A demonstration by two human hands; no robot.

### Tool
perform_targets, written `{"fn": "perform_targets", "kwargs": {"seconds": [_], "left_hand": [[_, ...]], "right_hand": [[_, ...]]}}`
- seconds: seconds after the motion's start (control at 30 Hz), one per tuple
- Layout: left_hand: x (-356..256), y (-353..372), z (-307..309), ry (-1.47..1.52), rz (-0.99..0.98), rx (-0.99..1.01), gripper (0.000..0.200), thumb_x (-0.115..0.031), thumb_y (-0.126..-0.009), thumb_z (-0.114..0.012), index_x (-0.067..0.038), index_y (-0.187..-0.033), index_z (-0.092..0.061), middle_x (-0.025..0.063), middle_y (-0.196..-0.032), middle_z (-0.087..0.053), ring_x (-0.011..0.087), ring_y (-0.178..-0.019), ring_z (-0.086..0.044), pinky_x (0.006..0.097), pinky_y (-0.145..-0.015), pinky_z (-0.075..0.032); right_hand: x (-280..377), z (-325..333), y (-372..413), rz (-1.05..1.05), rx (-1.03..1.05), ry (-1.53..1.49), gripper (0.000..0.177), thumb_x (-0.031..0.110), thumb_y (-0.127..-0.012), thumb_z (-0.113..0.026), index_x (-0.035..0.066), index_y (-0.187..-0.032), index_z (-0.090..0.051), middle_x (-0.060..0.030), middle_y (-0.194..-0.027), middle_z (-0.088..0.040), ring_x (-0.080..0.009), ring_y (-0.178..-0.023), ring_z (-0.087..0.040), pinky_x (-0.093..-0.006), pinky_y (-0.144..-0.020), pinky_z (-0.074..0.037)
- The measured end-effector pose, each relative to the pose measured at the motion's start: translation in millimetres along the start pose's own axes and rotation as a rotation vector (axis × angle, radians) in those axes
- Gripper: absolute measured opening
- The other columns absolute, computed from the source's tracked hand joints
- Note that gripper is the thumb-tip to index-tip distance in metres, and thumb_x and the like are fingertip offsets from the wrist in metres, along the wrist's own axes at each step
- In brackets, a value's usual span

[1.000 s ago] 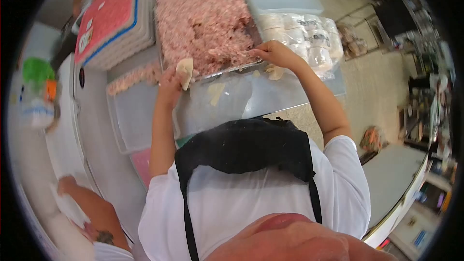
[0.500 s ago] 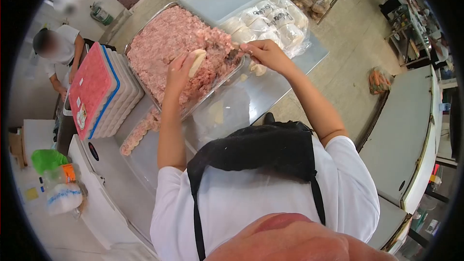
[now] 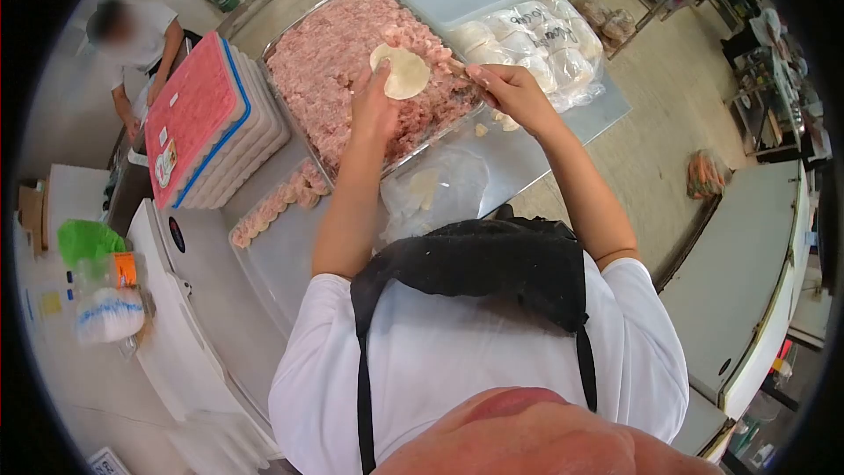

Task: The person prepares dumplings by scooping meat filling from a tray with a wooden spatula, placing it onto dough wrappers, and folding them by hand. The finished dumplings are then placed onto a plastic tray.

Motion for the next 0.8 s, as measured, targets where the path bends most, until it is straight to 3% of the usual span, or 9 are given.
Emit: {"fn": "perform_targets", "kwargs": {"seconds": [0.13, 0.23, 0.27, 0.37, 0.5, 0.6, 0.67, 0.77, 0.8], "left_hand": [[-10.0, 9.5, -22.5, 0.297, 0.030, 0.007, 0.042, -0.030, -0.100, -0.040, 0.000, -0.130, -0.043, 0.0161, -0.127, -0.050, 0.0300, -0.114, -0.053, 0.0472, -0.097, -0.045], [-23.4, 18.6, -33.1, 0.483, 0.065, -0.049, 0.054, -0.044, -0.099, -0.032, 0.000, -0.130, -0.043, 0.0157, -0.125, -0.049, 0.0312, -0.118, -0.048, 0.0503, -0.101, -0.039], [-18.4, 11.6, -20.8, 0.519, 0.086, -0.108, 0.058, -0.048, -0.098, -0.030, 0.000, -0.130, -0.043, 0.0154, -0.123, -0.050, 0.0319, -0.119, -0.047, 0.0514, -0.102, -0.037], [10.1, -14.7, 25.8, 0.557, 0.108, -0.223, 0.064, -0.054, -0.096, -0.031, -0.001, -0.130, -0.043, 0.0167, -0.123, -0.048, 0.0349, -0.123, -0.042, 0.0566, -0.105, -0.031], [6.6, -4.4, 18.8, 0.481, 0.148, -0.316, 0.064, -0.058, -0.092, -0.035, -0.004, -0.125, -0.046, 0.0175, -0.121, -0.047, 0.0369, -0.117, -0.043, 0.0637, -0.099, -0.031], [-13.2, 8.1, -2.0, 0.412, 0.135, -0.309, 0.062, -0.060, -0.091, -0.038, -0.006, -0.118, -0.050, 0.0164, -0.117, -0.049, 0.0334, -0.109, -0.047, 0.0625, -0.092, -0.035], [-20.7, 12.6, -13.5, 0.421, 0.091, -0.358, 0.060, -0.059, -0.091, -0.040, -0.005, -0.117, -0.050, 0.0164, -0.117, -0.051, 0.0344, -0.111, -0.046, 0.0601, -0.094, -0.035], [-17.3, 4.6, -10.9, 0.404, 0.043, -0.386, 0.060, -0.055, -0.091, -0.043, -0.004, -0.122, -0.047, 0.0180, -0.122, -0.050, 0.0371, -0.117, -0.044, 0.0577, -0.101, -0.032], [-15.5, 0.5, -8.3, 0.397, 0.026, -0.385, 0.061, -0.054, -0.091, -0.044, -0.003, -0.124, -0.045, 0.0187, -0.125, -0.049, 0.0382, -0.120, -0.043, 0.0571, -0.104, -0.031]], "right_hand": [[2.0, -23.9, -8.6, 0.168, -0.072, 0.109, 0.037, 0.035, -0.092, -0.059, 0.000, -0.098, -0.069, -0.0032, -0.067, -0.058, -0.0166, -0.065, -0.055, -0.0309, -0.061, -0.044], [-14.2, -40.4, -14.8, 0.553, -0.151, 0.350, 0.031, 0.028, -0.093, -0.058, 0.001, -0.106, -0.066, -0.0125, -0.086, -0.066, -0.0302, -0.079, -0.061, -0.0392, -0.071, -0.048], [-20.1, -31.5, -14.0, 0.515, -0.047, 0.536, 0.031, 0.027, -0.095, -0.054, 0.005, -0.114, -0.064, -0.0159, -0.091, -0.063, -0.0301, -0.087, -0.063, -0.0394, -0.077, -0.048], [1.5, -11.7, -4.2, 0.335, 0.145, 0.982, 0.028, 0.025, -0.094, -0.054, 0.006, -0.113, -0.062, -0.0159, -0.088, -0.062, -0.0347, -0.084, -0.062, -0.0426, -0.074, -0.049], [9.9, -14.8, 1.4, 0.430, 0.091, 1.002, 0.026, 0.025, -0.094, -0.052, 0.008, -0.110, -0.061, -0.0151, -0.086, -0.060, -0.0349, -0.081, -0.062, -0.0439, -0.070, -0.049], [7.8, -11.9, -3.4, 0.429, 0.142, 1.069, 0.026, 0.025, -0.094, -0.051, 0.009, -0.112, -0.061, -0.0147, -0.086, -0.060, -0.0339, -0.079, -0.062, -0.0432, -0.068, -0.050], [43.4, -1.3, 1.6, 0.376, 0.159, 1.273, 0.026, 0.024, -0.093, -0.051, 0.009, -0.113, -0.060, -0.0144, -0.087, -0.060, -0.0337, -0.079, -0.062, -0.0431, -0.068, -0.050], [40.0, -14.5, 6.9, 0.626, 0.034, 0.987, 0.027, 0.022, -0.092, -0.052, 0.009, -0.115, -0.059, -0.0138, -0.088, -0.061, -0.0341, -0.081, -0.062, -0.0440, -0.070, -0.050], [32.8, -14.0, 2.3, 0.598, 0.071, 0.993, 0.027, 0.022, -0.093, -0.051, 0.008, -0.114, -0.060, -0.0138, -0.087, -0.061, -0.0331, -0.080, -0.063, -0.0433, -0.070, -0.050]]}}
Point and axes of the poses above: each hand's wrist, its own y-axis away from the middle knuckle, its own z-axis out of the back of the hand, x = y × z, the point moved 3 cm from there along -y, towards the middle knuckle
